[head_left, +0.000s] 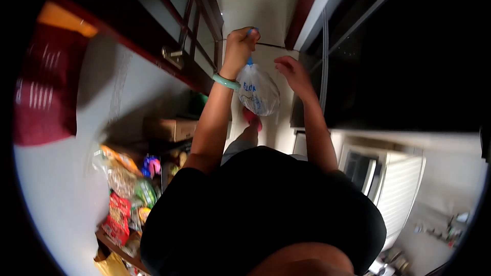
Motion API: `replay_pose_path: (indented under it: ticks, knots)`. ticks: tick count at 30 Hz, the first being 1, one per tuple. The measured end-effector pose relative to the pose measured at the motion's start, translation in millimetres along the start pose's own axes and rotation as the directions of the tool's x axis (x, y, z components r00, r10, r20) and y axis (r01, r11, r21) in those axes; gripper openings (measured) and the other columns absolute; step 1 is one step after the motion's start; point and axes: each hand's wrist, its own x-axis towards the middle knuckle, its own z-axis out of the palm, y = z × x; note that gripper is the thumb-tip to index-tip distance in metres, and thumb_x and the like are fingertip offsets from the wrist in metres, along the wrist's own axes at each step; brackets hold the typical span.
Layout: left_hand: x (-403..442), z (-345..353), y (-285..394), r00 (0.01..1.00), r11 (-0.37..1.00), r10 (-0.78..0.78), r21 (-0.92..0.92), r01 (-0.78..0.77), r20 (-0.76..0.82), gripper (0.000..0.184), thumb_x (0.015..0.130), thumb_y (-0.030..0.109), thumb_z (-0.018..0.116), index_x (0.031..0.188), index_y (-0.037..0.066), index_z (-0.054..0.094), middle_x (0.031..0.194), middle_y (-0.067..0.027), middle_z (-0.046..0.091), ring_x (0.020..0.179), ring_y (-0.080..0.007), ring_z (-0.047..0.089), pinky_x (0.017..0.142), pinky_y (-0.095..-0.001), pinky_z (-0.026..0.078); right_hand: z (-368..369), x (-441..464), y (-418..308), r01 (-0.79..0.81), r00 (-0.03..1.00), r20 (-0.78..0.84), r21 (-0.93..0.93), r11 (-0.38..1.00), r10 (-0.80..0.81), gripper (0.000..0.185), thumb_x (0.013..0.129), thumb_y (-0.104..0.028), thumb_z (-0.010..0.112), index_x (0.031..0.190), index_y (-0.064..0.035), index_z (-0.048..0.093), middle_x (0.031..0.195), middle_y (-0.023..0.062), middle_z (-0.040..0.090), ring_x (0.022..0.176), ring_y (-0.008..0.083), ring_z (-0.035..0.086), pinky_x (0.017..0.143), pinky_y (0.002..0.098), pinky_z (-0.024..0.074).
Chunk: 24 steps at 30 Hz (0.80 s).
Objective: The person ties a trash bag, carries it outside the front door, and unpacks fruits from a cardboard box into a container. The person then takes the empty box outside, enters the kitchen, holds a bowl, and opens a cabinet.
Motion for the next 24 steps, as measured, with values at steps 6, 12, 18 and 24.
replay_pose_path:
  ticks: [6,12,18,24]
  knots:
    - [194,3,-51,0.979,0.989,0.111,0.082,-0.126,0.173,0.024,0.084,0.012,0.048,0.065,-0.002,0.051,0.05,-0.0061,0.044,0.05,-0.012,0.04,0.047,-0.0276,0.034,36,222,-3,0.348,0.934,-0.027,-0.164,0.923,-0.357,0.025,0.087,-0.011,0.048,0.109,-0.0005,0.051,0.093,0.0146,0.062,0.091,0.0311,0.059,0.079,0.0353,0.0439]
    - [391,19,-82,0.987,1.0,0.011,-0.015,-0.009,0.162,0.023,0.084,0.013,0.049,0.067,-0.001,0.054,0.05,-0.0105,0.047,0.047,-0.0149,0.044,0.047,-0.0287,0.037,11,438,52,0.227,0.966,0.103,0.113,0.967,-0.239,0.015,0.088,-0.009,0.043,0.081,0.0028,0.05,0.07,0.006,0.053,0.067,0.0193,0.052,0.065,0.0323,0.0424]
    - [589,-15,-108,0.933,0.724,0.244,0.591,-0.357,0.265,0.013,0.076,0.015,0.059,0.082,0.006,0.066,0.087,-0.0125,0.062,0.076,-0.0321,0.059,0.064,-0.0377,0.046,-34,662,78,-0.077,0.983,0.182,0.49,0.869,-0.016,0.016,0.086,-0.008,0.04,0.073,-0.0051,0.048,0.064,-0.001,0.044,0.058,0.0072,0.039,0.053,0.0213,0.0328]
    - [658,-82,-124,1.0,0.918,0.018,0.397,-0.024,0.02,0.019,0.085,0.016,0.056,0.092,0.0,0.064,0.078,-0.009,0.064,0.067,-0.0108,0.059,0.057,-0.0234,0.046,-78,823,150,-0.417,0.885,0.057,0.534,0.735,0.461,0.015,0.086,-0.01,0.046,0.071,-0.0093,0.049,0.055,-0.0032,0.04,0.043,0.0068,0.032,0.042,0.022,0.026]
